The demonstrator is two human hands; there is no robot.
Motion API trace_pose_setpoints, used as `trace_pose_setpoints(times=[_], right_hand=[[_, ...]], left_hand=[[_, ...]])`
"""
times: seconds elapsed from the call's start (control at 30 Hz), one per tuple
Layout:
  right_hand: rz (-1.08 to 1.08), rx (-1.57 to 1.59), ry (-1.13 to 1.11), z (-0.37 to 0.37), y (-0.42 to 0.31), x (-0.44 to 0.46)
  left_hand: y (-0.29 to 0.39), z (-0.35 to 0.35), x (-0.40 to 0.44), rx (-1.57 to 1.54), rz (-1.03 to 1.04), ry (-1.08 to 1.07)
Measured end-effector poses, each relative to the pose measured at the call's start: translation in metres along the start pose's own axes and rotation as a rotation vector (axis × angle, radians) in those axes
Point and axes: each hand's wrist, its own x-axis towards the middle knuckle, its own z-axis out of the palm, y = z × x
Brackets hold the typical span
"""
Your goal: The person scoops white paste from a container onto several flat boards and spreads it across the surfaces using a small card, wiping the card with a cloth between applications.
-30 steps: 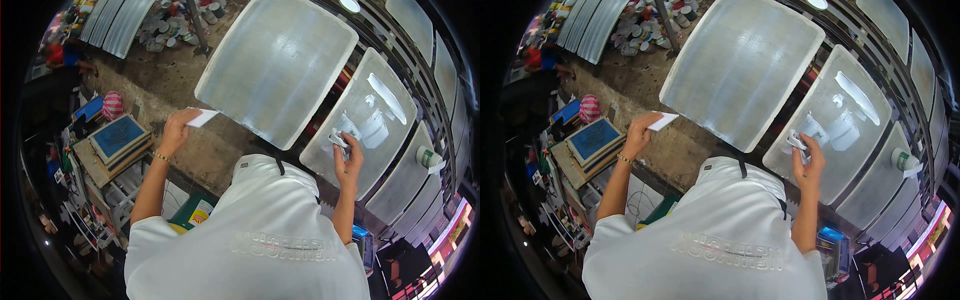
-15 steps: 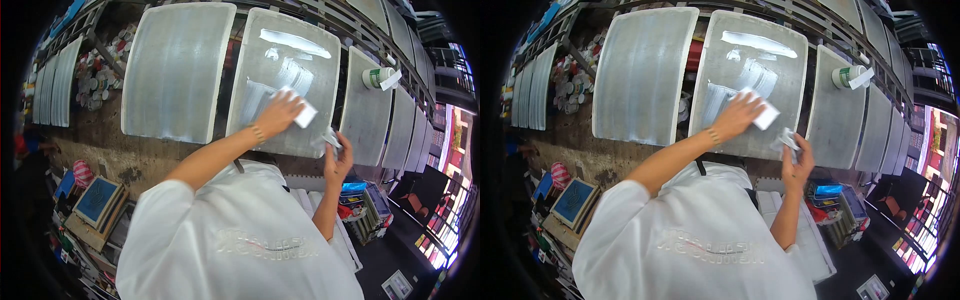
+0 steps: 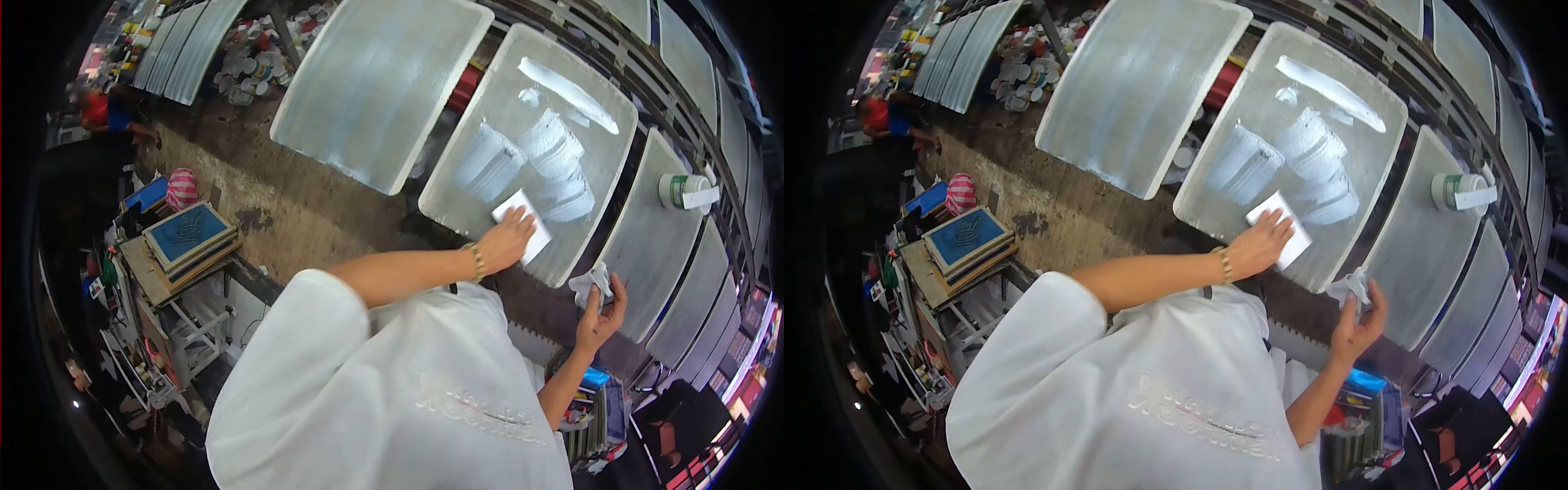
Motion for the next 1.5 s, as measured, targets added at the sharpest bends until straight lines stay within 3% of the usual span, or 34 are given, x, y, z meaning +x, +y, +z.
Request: trace_pose_setpoints(times=[0.07,0.17,0.23,0.27,0.3,0.33,0.37,0.43,0.53,0.67,0.7,0.77,0.83,0.9,0.97,1.0,1.07,1.2,1.33,1.5], right_hand=[[-0.111,-0.060,-0.070,0.006,0.006,0.013],[-0.075,-0.046,-0.115,0.020,-0.007,0.019],[-0.078,-0.076,-0.108,0.031,-0.019,0.018],[-0.067,-0.096,-0.116,0.038,-0.024,0.015],[-0.052,-0.119,-0.127,0.042,-0.027,0.011],[-0.050,-0.132,-0.125,0.048,-0.023,0.007],[-0.043,-0.142,-0.113,0.054,-0.026,0.003],[0.003,-0.138,-0.141,0.071,-0.037,-0.006],[0.030,-0.177,-0.122,0.091,-0.054,-0.017],[0.058,-0.231,-0.088,0.106,-0.061,-0.032],[0.081,-0.272,-0.085,0.108,-0.064,-0.037],[0.133,-0.236,-0.079,0.123,-0.065,-0.036],[0.103,-0.176,-0.076,0.131,-0.063,-0.038],[0.146,-0.115,-0.115,0.145,-0.060,-0.027],[0.111,-0.114,-0.212,0.161,-0.067,-0.012],[0.099,-0.107,-0.223,0.170,-0.068,-0.001],[-0.034,-0.069,-0.264,0.182,-0.074,0.013],[-0.118,-0.080,-0.319,0.199,-0.087,0.032],[-0.189,-0.091,-0.363,0.202,-0.103,0.037],[-0.197,-0.167,-0.349,0.203,-0.111,0.024]], left_hand=[[-0.026,-0.031,-0.028,-0.031,0.046,-0.002],[-0.096,-0.118,-0.042,-0.131,0.022,0.111],[-0.169,-0.166,-0.032,-0.222,-0.249,0.069],[-0.223,-0.157,-0.029,-0.637,-0.597,0.015],[-0.276,-0.161,-0.023,-0.213,-0.428,0.016],[-0.340,-0.143,-0.015,-0.040,-0.290,0.215],[-0.393,-0.138,0.001,0.076,-0.251,0.208],[-0.457,-0.153,0.060,0.131,-0.327,0.048],[-0.507,-0.151,0.149,0.274,-0.248,0.107],[-0.532,-0.112,0.201,0.211,-0.314,0.043],[-0.509,-0.121,0.189,0.209,-0.393,0.003],[-0.466,-0.139,0.137,0.181,-0.318,-0.040],[-0.453,-0.114,0.061,0.120,-0.174,0.097],[-0.409,-0.111,-0.027,0.114,-0.179,0.086],[-0.354,-0.105,-0.121,0.062,-0.307,-0.025],[-0.322,-0.110,-0.164,0.059,-0.314,0.061],[-0.274,-0.111,-0.239,-0.018,-0.470,-0.014],[-0.247,-0.132,-0.326,-0.140,-0.585,-0.106],[-0.302,-0.163,-0.291,-0.164,-0.550,0.060],[-0.459,-0.154,-0.113,-0.034,-0.275,0.433]])
